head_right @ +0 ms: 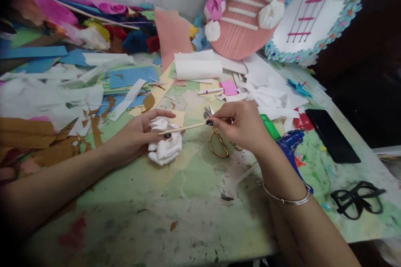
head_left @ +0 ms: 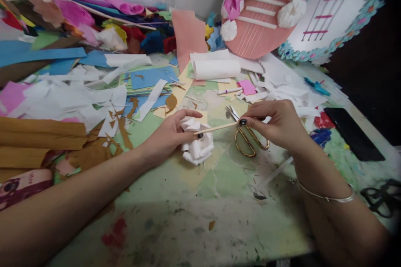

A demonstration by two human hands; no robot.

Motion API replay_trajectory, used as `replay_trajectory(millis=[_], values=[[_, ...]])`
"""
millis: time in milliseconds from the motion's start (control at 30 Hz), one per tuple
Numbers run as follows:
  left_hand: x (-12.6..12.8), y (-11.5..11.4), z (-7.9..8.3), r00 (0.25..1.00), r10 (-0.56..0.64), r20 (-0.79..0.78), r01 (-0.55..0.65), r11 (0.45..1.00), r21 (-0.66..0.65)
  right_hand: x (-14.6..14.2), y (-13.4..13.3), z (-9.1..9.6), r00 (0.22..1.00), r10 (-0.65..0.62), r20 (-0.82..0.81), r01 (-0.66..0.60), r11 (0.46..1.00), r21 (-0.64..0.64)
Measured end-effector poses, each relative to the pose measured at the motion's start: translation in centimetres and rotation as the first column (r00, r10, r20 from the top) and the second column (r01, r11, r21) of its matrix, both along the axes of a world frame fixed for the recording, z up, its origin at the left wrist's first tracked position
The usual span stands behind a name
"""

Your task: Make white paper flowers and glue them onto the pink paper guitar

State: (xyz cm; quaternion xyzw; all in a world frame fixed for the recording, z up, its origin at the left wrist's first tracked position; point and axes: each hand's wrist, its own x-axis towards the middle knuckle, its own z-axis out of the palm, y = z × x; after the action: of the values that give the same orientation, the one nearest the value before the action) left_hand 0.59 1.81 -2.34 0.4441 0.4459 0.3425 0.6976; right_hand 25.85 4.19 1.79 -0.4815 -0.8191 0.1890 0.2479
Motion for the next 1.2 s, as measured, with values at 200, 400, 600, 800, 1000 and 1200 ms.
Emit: replay_trajectory(millis=[200, 400, 600, 800, 1000, 1200], values=[[-0.1, 0.1, -0.2, 1.000, -0.014, 0.019, 0.014, 1.000, 0.010, 0.1, 0.1, -0.3, 0.997, -0.073, 0.037, 0.071, 0.997, 0.032], [-0.2, 0.1, -0.2, 0.998, -0.053, -0.014, 0.053, 0.998, 0.028, -0.8, -0.4, -0.6, 1.000, -0.008, -0.022, 0.009, 0.999, 0.043], [-0.4, -0.1, -0.4, 0.989, -0.150, -0.010, 0.151, 0.987, 0.049, -2.1, -1.1, -1.2, 0.982, 0.186, 0.030, -0.188, 0.975, 0.119], [0.0, -0.3, 0.5, 0.980, -0.195, 0.037, 0.192, 0.979, 0.068, -2.8, -1.6, -1.3, 0.933, 0.336, 0.125, -0.342, 0.939, 0.028], [-0.1, -0.5, 0.4, 0.967, -0.254, 0.008, 0.253, 0.966, 0.050, -3.4, -1.8, -1.6, 0.910, 0.410, 0.057, -0.407, 0.912, -0.056], [-0.1, -0.3, 0.4, 0.971, -0.239, -0.012, 0.239, 0.965, 0.107, -3.7, -2.0, -1.8, 0.911, 0.412, 0.018, -0.411, 0.909, -0.066]])
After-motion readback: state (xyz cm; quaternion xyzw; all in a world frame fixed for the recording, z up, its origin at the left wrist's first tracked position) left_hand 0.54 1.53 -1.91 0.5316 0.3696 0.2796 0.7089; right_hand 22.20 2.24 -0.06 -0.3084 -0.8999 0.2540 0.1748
